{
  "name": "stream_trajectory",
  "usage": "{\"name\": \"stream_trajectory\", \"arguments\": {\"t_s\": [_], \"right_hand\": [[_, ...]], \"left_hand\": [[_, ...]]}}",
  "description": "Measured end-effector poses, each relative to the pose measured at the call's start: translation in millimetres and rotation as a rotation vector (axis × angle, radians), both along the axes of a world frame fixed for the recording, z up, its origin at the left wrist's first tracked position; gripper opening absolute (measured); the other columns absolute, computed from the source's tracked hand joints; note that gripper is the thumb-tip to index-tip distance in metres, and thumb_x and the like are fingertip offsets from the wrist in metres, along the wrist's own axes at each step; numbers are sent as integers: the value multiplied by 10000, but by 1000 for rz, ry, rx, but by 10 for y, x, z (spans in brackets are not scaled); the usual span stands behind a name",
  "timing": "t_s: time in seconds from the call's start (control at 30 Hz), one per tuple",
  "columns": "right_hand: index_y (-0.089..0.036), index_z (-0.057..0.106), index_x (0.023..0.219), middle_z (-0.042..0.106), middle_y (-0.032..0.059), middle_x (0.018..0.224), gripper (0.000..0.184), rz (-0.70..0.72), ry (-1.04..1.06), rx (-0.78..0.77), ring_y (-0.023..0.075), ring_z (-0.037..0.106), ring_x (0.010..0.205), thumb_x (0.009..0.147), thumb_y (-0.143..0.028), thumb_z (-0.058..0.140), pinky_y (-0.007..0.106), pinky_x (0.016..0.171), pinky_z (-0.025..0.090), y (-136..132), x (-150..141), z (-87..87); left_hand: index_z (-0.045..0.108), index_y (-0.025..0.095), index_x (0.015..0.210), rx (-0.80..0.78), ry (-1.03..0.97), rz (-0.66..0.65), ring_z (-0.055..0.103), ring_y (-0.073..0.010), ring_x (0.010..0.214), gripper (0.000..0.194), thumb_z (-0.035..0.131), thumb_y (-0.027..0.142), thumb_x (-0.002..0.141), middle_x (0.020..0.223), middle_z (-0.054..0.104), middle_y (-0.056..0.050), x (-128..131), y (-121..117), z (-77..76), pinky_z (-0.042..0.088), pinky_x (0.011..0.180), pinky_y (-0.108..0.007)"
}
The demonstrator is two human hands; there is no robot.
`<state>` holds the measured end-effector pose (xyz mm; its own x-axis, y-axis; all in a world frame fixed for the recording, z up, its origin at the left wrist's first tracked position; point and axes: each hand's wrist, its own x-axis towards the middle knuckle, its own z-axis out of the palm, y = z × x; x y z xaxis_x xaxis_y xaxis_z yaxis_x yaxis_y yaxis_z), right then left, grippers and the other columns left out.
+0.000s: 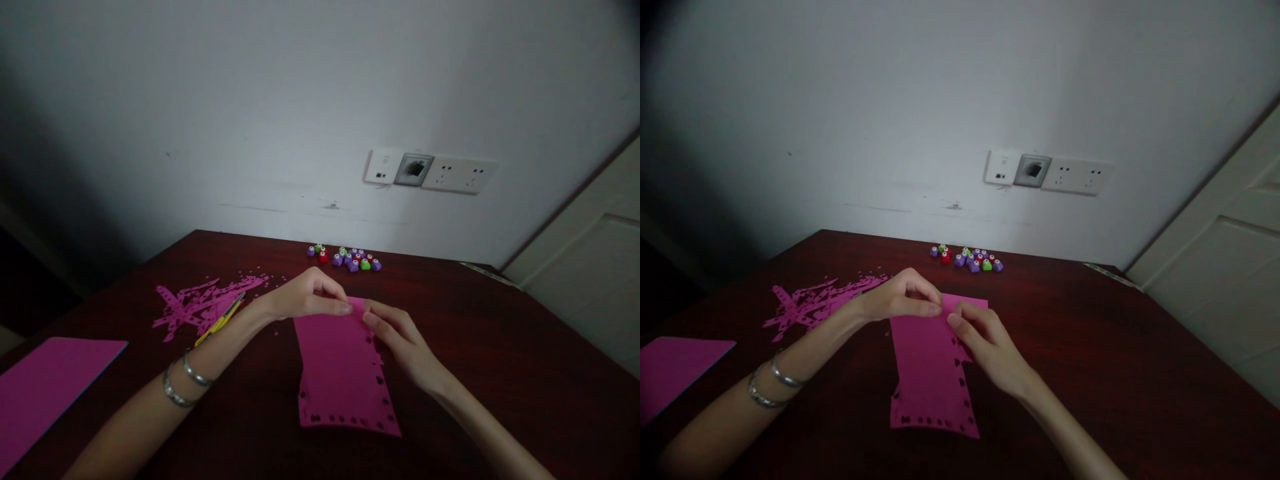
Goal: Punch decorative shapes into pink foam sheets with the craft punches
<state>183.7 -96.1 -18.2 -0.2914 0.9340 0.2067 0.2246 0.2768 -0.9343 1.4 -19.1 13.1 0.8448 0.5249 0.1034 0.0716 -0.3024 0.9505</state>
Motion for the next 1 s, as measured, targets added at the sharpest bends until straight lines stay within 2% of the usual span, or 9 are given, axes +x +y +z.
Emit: {"name": "stream_trajectory", "arguments": {"t_s": [0.13,0.23,0.37,0.57,0.77,1.0], "right_hand": [[-178,470,620,447,-19,617,351,4,-59,12,88,362,546,861,-431,440,224,489,311,3,-8,19],[-174,466,635,470,-13,634,355,2,-107,20,82,368,540,886,-417,402,223,483,313,6,-4,26],[-181,449,631,418,-32,588,369,18,-175,62,77,350,512,908,-412,366,220,466,295,14,4,10],[-190,431,636,407,-34,597,363,4,-202,105,86,351,522,914,-409,350,226,486,300,27,-19,8],[-187,447,671,404,-34,609,357,-31,-187,83,94,345,545,913,-425,338,231,510,299,27,-21,-3],[-194,390,631,371,-36,599,351,-94,-174,157,91,325,541,914,-397,347,228,508,288,43,-11,12]], "left_hand": [[643,118,676,-25,31,27,420,-40,485,225,622,330,747,551,530,28,2,9,-8,335,479,-175],[643,123,711,-45,95,-43,438,-49,501,266,641,388,723,584,550,23,7,7,-37,344,477,-182],[620,127,623,26,134,-74,391,-46,484,287,705,400,647,529,498,47,28,-3,-88,302,449,-182],[632,121,610,57,129,-37,360,-40,462,287,677,396,680,492,464,53,70,-18,-142,279,434,-184],[596,119,528,-76,62,16,358,-30,416,278,689,337,672,463,458,57,83,-45,-136,275,412,-182],[658,122,614,-135,29,48,455,-45,457,179,693,289,673,531,559,26,79,-41,-117,341,442,-173]]}}
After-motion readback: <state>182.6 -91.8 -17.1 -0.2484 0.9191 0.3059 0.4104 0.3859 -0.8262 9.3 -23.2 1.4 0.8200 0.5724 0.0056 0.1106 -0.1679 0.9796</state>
